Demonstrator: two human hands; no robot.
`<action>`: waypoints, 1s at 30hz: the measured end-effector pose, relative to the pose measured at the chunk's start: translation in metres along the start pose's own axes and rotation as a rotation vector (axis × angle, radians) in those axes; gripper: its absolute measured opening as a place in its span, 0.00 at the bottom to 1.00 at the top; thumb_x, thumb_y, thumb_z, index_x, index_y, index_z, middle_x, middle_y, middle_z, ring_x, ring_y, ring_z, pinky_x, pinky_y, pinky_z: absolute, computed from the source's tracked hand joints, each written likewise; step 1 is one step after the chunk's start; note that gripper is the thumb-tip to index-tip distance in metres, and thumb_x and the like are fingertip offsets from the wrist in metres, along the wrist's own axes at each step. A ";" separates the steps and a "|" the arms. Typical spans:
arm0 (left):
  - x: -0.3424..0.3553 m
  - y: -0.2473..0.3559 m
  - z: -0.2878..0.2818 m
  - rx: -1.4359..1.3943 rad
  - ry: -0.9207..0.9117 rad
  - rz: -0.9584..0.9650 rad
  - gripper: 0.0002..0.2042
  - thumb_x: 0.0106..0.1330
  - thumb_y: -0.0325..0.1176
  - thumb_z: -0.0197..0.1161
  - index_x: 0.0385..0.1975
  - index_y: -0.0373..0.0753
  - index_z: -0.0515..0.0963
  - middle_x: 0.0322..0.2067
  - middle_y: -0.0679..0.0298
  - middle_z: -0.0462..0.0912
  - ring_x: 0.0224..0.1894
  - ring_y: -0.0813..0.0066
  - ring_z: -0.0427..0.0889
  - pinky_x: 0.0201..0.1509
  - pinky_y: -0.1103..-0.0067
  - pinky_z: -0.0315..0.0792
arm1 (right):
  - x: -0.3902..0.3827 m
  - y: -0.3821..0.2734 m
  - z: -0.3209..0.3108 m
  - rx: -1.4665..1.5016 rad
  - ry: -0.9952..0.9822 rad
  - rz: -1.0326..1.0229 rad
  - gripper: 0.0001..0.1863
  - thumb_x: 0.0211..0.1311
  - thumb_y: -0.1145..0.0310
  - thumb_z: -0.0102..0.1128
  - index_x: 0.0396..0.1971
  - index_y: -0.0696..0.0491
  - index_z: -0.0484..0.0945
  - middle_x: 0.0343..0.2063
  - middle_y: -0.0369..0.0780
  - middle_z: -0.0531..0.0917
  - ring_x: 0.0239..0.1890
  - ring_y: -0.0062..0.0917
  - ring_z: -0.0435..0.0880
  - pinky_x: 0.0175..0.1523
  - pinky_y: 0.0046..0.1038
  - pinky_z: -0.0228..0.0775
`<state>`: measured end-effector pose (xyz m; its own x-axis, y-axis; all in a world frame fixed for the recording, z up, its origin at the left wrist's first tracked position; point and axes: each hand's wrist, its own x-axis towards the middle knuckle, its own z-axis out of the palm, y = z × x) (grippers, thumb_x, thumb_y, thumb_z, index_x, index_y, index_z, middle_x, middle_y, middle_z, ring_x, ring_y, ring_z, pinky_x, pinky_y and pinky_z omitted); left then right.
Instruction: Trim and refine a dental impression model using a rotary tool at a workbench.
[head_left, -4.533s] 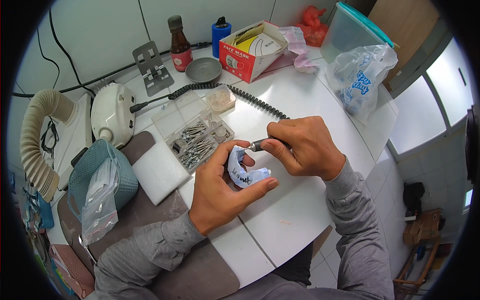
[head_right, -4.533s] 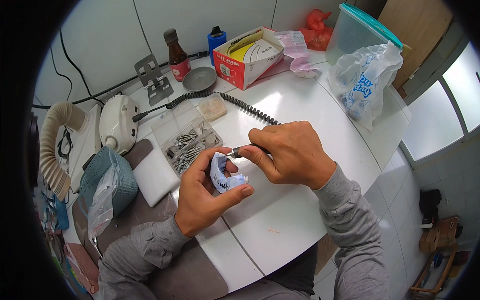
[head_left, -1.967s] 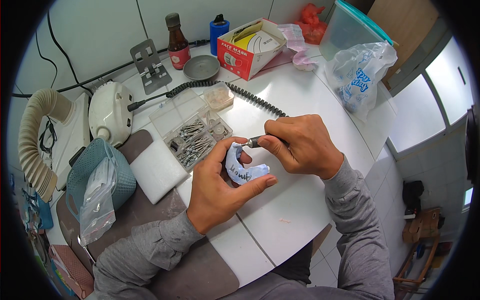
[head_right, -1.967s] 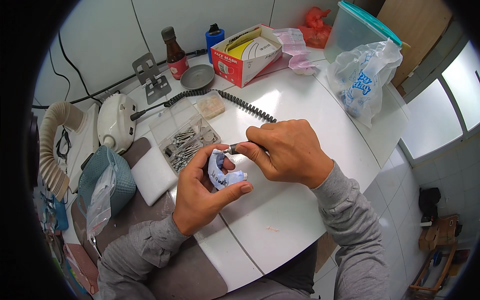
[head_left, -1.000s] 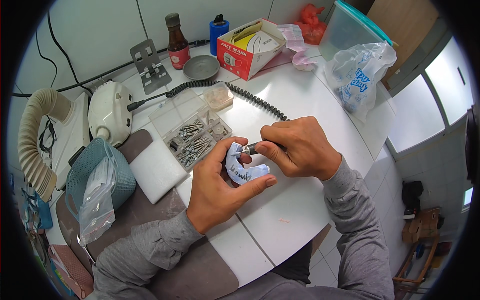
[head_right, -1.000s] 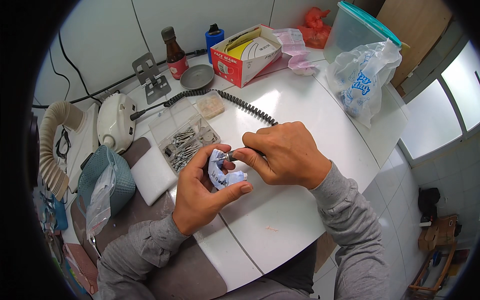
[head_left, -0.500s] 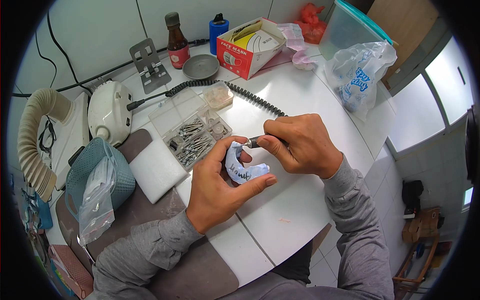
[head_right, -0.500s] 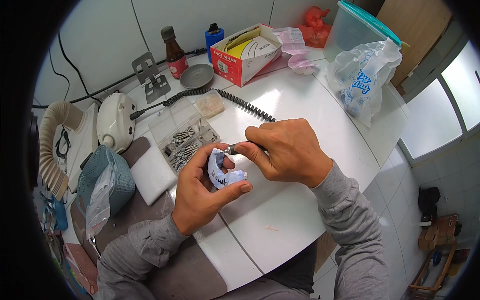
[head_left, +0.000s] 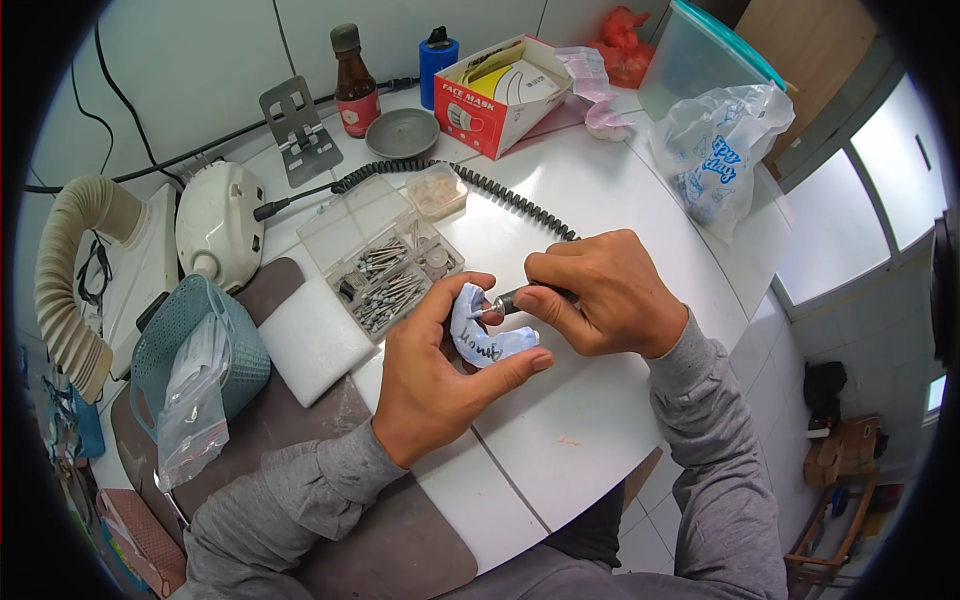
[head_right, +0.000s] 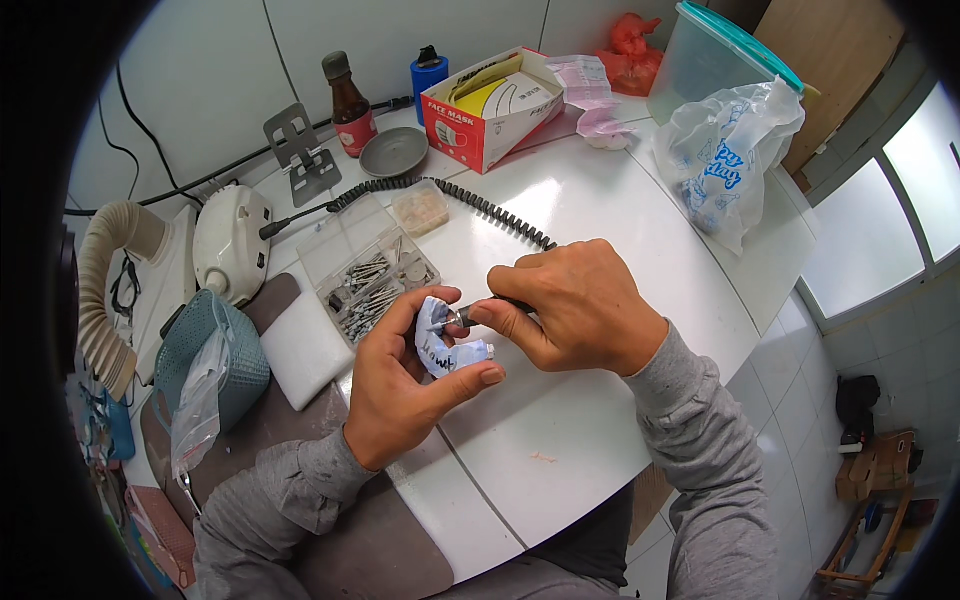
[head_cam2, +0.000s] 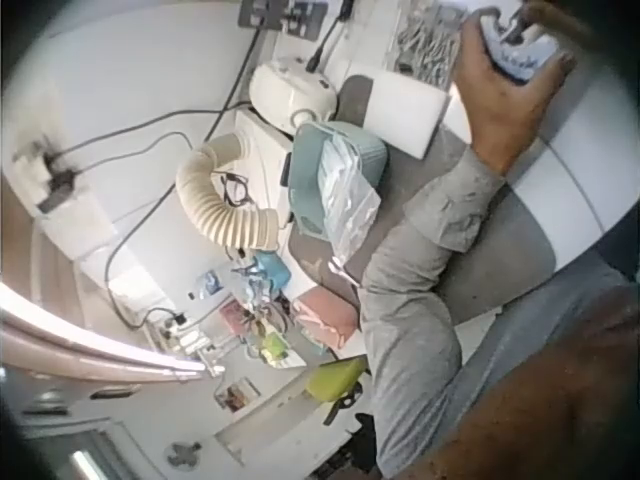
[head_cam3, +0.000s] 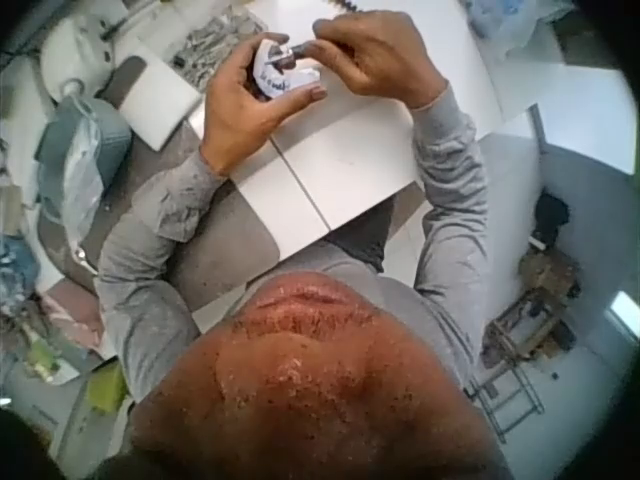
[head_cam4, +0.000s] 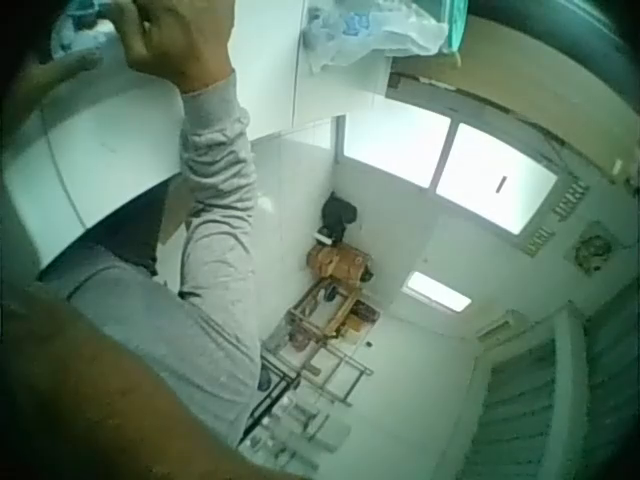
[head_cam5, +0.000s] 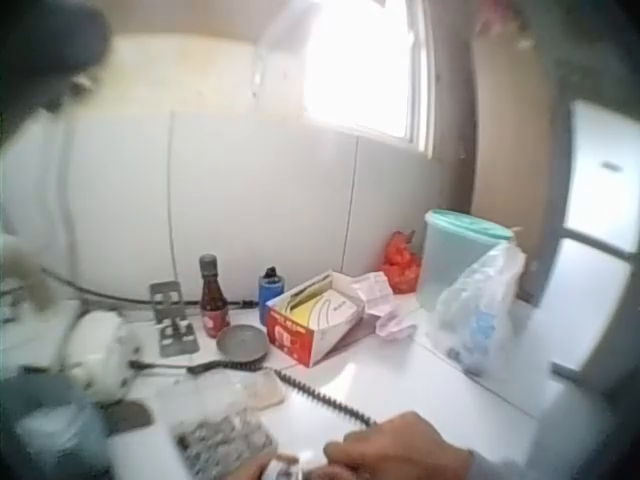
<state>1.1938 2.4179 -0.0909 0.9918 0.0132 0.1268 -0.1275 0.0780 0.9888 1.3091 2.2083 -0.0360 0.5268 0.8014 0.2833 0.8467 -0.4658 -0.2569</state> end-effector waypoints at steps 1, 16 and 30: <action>0.000 0.001 0.000 0.002 -0.009 -0.001 0.39 0.58 0.39 0.91 0.63 0.27 0.75 0.43 0.61 0.84 0.44 0.79 0.85 0.49 0.80 0.84 | 0.000 -0.001 0.000 0.000 -0.003 0.000 0.22 0.77 0.48 0.65 0.25 0.48 0.80 0.16 0.41 0.80 0.19 0.42 0.81 0.26 0.43 0.66; -0.001 0.011 -0.003 0.085 -0.076 -0.105 0.37 0.62 0.26 0.87 0.68 0.33 0.71 0.48 0.66 0.77 0.48 0.81 0.81 0.52 0.82 0.83 | -0.001 0.003 0.005 -0.064 0.084 0.046 0.22 0.79 0.48 0.64 0.27 0.49 0.83 0.16 0.40 0.81 0.18 0.38 0.81 0.25 0.41 0.66; -0.001 -0.001 0.000 0.022 0.001 0.002 0.39 0.59 0.40 0.91 0.63 0.28 0.75 0.42 0.63 0.81 0.40 0.80 0.83 0.42 0.82 0.81 | 0.000 0.001 0.006 -0.042 0.087 0.045 0.23 0.79 0.48 0.64 0.26 0.49 0.83 0.16 0.40 0.81 0.18 0.40 0.81 0.25 0.42 0.66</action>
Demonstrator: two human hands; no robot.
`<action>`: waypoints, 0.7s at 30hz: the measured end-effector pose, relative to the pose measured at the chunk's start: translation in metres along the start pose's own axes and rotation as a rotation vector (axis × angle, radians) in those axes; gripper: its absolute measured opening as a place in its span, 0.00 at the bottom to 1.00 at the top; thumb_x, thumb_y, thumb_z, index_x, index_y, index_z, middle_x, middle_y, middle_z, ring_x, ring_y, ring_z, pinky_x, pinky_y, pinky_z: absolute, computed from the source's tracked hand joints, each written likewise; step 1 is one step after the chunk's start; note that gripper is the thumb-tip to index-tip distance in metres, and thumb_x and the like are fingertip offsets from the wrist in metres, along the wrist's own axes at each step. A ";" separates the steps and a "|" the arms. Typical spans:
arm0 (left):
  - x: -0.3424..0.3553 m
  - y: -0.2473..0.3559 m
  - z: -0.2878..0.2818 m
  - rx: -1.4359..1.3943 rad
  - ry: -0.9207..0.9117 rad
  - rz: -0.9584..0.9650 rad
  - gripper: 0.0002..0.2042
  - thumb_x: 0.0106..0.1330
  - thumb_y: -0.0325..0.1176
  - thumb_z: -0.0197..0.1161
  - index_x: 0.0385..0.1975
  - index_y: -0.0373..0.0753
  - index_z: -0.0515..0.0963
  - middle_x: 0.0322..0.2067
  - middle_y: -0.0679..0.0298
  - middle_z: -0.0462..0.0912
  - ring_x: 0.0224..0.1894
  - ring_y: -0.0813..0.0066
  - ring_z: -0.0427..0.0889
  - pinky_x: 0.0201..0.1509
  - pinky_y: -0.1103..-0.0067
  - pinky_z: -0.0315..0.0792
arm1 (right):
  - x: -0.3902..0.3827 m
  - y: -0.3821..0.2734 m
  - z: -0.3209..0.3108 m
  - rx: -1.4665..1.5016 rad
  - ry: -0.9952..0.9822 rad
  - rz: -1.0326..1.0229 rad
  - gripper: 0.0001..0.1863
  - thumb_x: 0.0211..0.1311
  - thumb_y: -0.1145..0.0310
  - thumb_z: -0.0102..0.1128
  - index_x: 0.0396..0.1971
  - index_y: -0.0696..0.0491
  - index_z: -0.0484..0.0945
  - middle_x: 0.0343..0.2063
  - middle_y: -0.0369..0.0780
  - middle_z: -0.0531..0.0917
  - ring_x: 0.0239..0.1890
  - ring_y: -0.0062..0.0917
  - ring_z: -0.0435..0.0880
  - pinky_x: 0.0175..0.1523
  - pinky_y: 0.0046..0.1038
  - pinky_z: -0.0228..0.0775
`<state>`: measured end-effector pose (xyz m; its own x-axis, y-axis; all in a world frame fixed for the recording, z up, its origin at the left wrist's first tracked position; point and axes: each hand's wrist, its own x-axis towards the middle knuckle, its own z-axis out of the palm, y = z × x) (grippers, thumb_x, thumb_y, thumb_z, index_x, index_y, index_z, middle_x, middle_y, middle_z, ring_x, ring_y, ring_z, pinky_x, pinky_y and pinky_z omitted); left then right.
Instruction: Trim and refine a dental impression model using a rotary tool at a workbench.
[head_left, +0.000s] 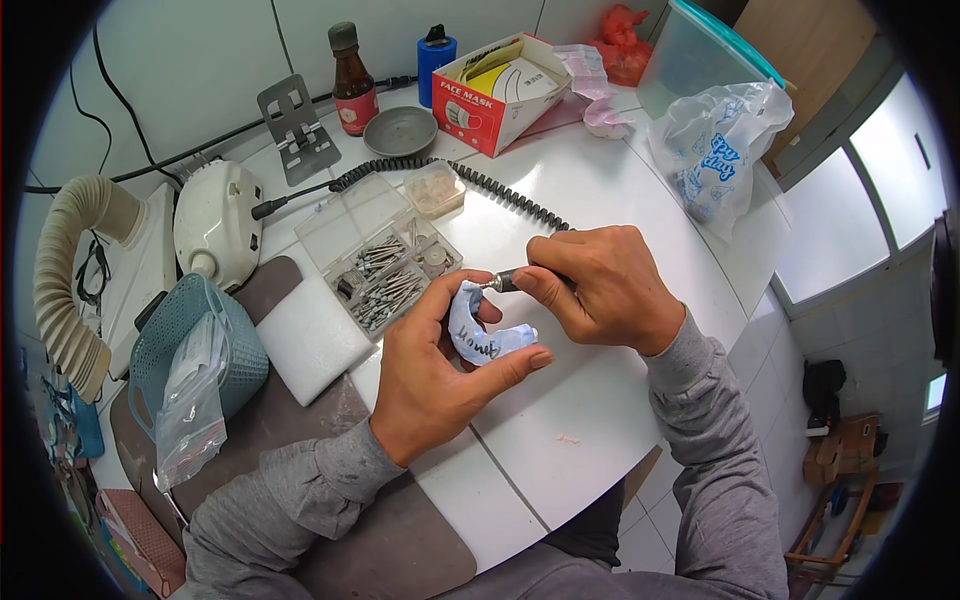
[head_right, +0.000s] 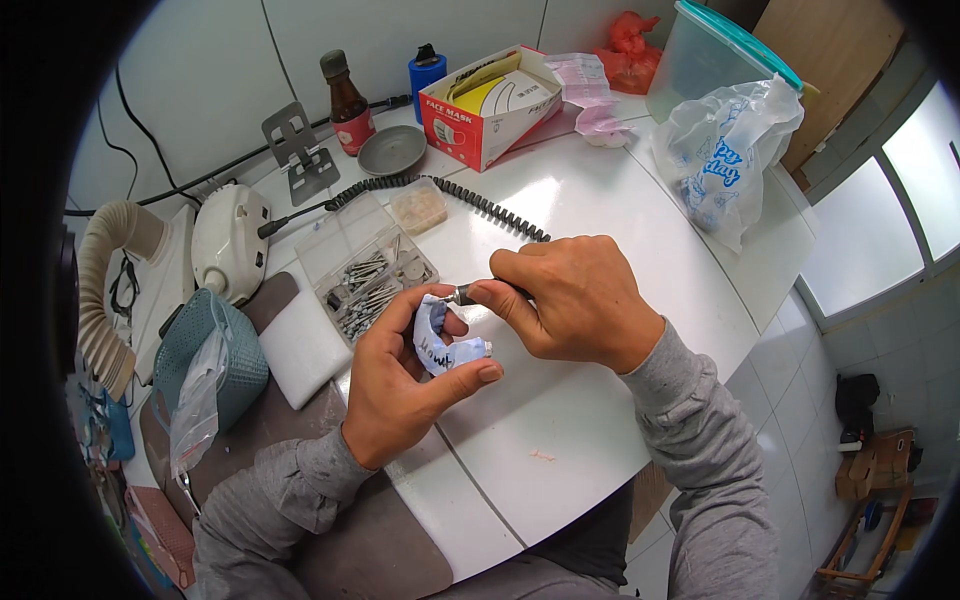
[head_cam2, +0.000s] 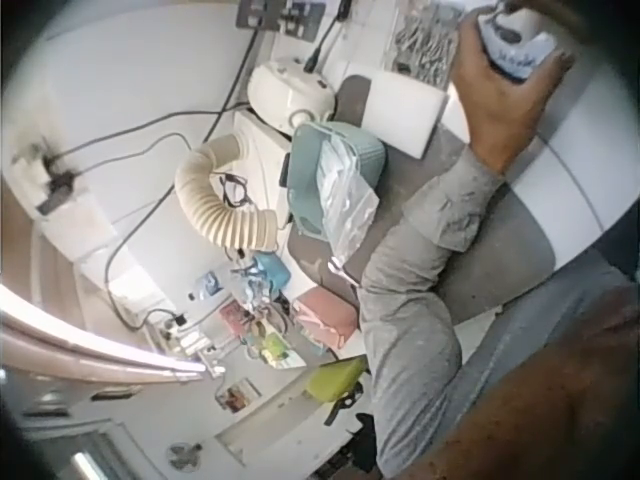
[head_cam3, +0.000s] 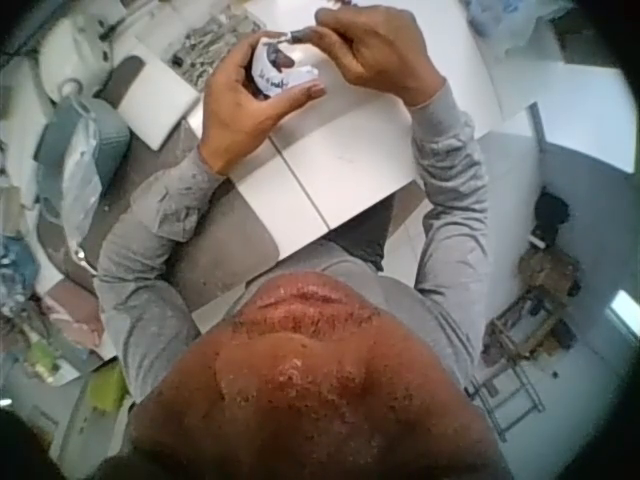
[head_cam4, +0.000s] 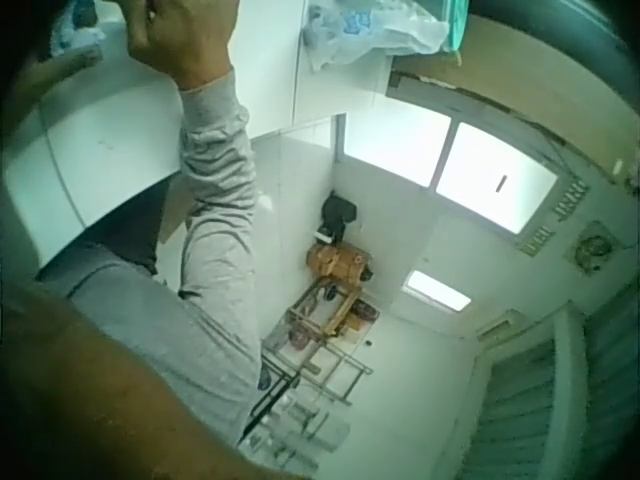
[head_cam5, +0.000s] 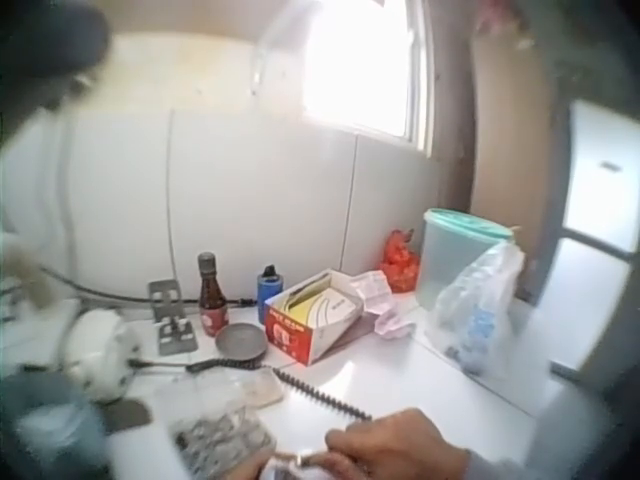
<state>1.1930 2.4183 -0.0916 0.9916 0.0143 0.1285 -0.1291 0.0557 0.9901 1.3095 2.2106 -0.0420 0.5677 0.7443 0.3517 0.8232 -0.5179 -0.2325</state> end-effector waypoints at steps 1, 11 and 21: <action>0.000 0.000 0.000 -0.007 0.003 -0.005 0.38 0.59 0.40 0.90 0.63 0.28 0.75 0.42 0.63 0.81 0.40 0.80 0.83 0.42 0.82 0.81 | 0.000 0.000 -0.001 0.010 -0.013 0.004 0.23 0.79 0.48 0.64 0.26 0.49 0.83 0.16 0.40 0.81 0.18 0.40 0.81 0.25 0.42 0.66; 0.001 -0.001 0.000 0.008 -0.003 0.007 0.38 0.59 0.40 0.91 0.63 0.28 0.75 0.42 0.63 0.81 0.41 0.80 0.83 0.42 0.82 0.81 | 0.000 0.002 0.001 0.023 0.021 0.004 0.22 0.79 0.49 0.64 0.26 0.49 0.83 0.16 0.40 0.81 0.18 0.40 0.82 0.25 0.42 0.67; -0.002 0.000 -0.002 0.004 0.003 -0.004 0.39 0.59 0.40 0.91 0.64 0.29 0.75 0.42 0.63 0.81 0.41 0.79 0.83 0.43 0.81 0.82 | 0.002 -0.002 0.001 0.030 -0.020 0.014 0.22 0.78 0.49 0.64 0.26 0.49 0.83 0.16 0.41 0.81 0.19 0.40 0.82 0.26 0.42 0.67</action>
<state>1.1908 2.4205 -0.0916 0.9921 0.0175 0.1240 -0.1247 0.0517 0.9908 1.3092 2.2131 -0.0416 0.5791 0.7456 0.3296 0.8148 -0.5160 -0.2641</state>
